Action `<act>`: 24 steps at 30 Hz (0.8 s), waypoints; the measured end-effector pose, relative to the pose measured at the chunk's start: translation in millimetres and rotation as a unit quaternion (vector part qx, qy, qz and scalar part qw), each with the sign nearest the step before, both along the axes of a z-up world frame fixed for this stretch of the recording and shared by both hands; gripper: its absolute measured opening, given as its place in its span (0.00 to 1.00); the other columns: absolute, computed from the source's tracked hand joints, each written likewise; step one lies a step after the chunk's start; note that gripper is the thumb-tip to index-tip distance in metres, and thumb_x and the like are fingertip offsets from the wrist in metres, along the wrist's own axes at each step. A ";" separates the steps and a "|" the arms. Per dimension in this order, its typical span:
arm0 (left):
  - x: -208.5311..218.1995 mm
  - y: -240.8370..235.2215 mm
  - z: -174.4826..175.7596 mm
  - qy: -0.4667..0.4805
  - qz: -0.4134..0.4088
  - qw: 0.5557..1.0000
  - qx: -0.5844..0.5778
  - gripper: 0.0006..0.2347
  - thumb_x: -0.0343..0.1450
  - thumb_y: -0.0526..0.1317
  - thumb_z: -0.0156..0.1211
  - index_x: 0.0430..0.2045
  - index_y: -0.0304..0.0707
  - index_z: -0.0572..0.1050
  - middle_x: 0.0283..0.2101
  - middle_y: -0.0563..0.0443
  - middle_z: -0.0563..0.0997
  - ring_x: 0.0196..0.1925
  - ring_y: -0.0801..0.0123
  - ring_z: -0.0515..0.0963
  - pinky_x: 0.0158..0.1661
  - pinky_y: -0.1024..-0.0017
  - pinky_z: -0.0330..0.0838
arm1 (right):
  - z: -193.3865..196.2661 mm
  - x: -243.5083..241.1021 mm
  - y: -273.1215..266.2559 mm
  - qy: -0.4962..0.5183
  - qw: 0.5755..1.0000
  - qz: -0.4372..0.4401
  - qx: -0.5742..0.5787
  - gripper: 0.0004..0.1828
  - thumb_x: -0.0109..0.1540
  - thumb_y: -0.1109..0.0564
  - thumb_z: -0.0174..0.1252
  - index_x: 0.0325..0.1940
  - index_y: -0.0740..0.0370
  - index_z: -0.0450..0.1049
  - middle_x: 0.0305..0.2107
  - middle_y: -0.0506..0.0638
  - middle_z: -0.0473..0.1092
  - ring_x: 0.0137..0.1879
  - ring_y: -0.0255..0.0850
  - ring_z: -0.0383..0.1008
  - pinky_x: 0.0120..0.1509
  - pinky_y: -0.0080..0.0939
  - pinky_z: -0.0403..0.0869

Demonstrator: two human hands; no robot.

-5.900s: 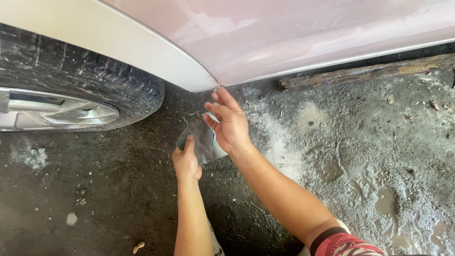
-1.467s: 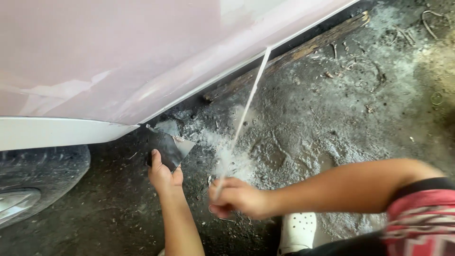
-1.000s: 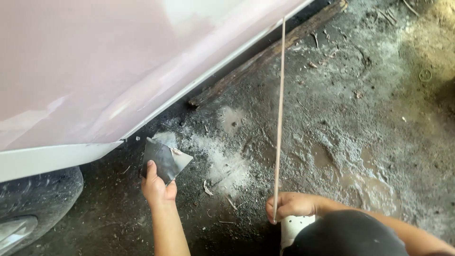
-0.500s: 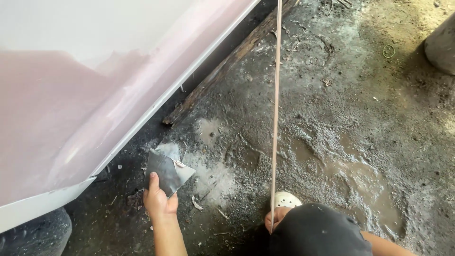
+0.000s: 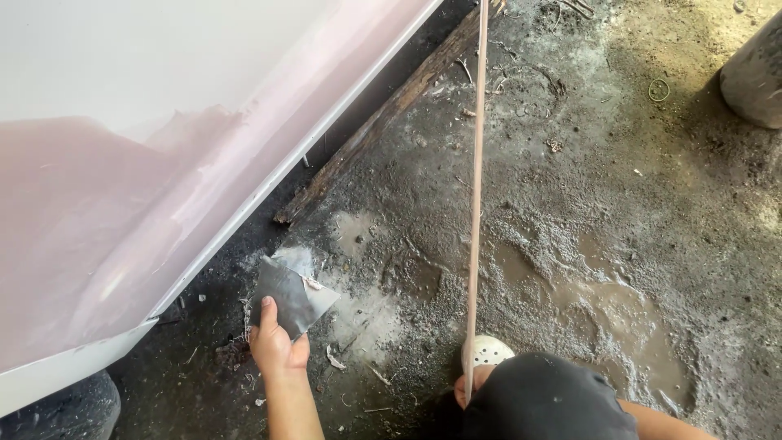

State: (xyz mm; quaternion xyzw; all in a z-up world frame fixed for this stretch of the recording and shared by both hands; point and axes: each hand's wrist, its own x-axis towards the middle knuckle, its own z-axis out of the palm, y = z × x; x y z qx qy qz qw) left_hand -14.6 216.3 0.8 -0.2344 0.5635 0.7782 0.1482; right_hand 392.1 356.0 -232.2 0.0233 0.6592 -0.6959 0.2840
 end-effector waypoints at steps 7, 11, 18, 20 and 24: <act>1.1 -0.7 -4.0 0.009 -0.026 0.999 0.016 0.15 0.74 0.40 0.58 0.53 0.32 0.74 0.52 0.48 0.81 0.50 0.58 0.81 0.49 0.55 0.76 | 114.1 -69.3 59.6 0.049 0.994 0.033 0.096 0.09 0.58 0.57 0.61 0.41 0.60 0.79 0.35 0.53 0.77 0.42 0.45 0.78 0.46 0.45 0.76; 0.3 -7.7 2.7 0.034 -0.028 0.998 0.044 0.14 0.75 0.38 0.59 0.53 0.30 0.74 0.52 0.46 0.81 0.50 0.57 0.82 0.50 0.55 0.77 | 192.6 -119.5 106.7 0.077 0.984 0.063 0.145 0.10 0.58 0.55 0.61 0.42 0.60 0.80 0.35 0.53 0.77 0.43 0.46 0.79 0.47 0.46 0.77; -0.8 -19.4 24.8 0.039 -0.030 0.999 0.021 0.14 0.73 0.38 0.59 0.51 0.33 0.74 0.50 0.48 0.82 0.48 0.61 0.82 0.47 0.58 0.78 | 312.4 -208.9 165.3 0.001 0.803 0.283 0.524 0.12 0.65 0.52 0.53 0.47 0.60 0.76 0.40 0.55 0.77 0.44 0.47 0.80 0.48 0.49 0.80; -0.7 -37.2 25.4 0.031 -0.015 0.999 0.011 0.13 0.73 0.38 0.60 0.51 0.34 0.74 0.50 0.49 0.82 0.48 0.62 0.82 0.46 0.58 0.78 | 353.5 -241.0 163.8 0.055 0.723 0.332 0.604 0.12 0.66 0.53 0.52 0.49 0.60 0.74 0.41 0.56 0.76 0.44 0.46 0.81 0.45 0.49 0.82; -3.2 -79.8 14.5 0.038 -0.041 0.998 -0.013 0.12 0.72 0.40 0.62 0.46 0.31 0.76 0.45 0.46 0.83 0.41 0.61 0.84 0.39 0.60 0.80 | 436.6 -305.3 134.5 0.260 0.797 0.235 0.491 0.07 0.64 0.54 0.54 0.39 0.56 0.75 0.38 0.53 0.73 0.39 0.43 0.78 0.41 0.42 0.78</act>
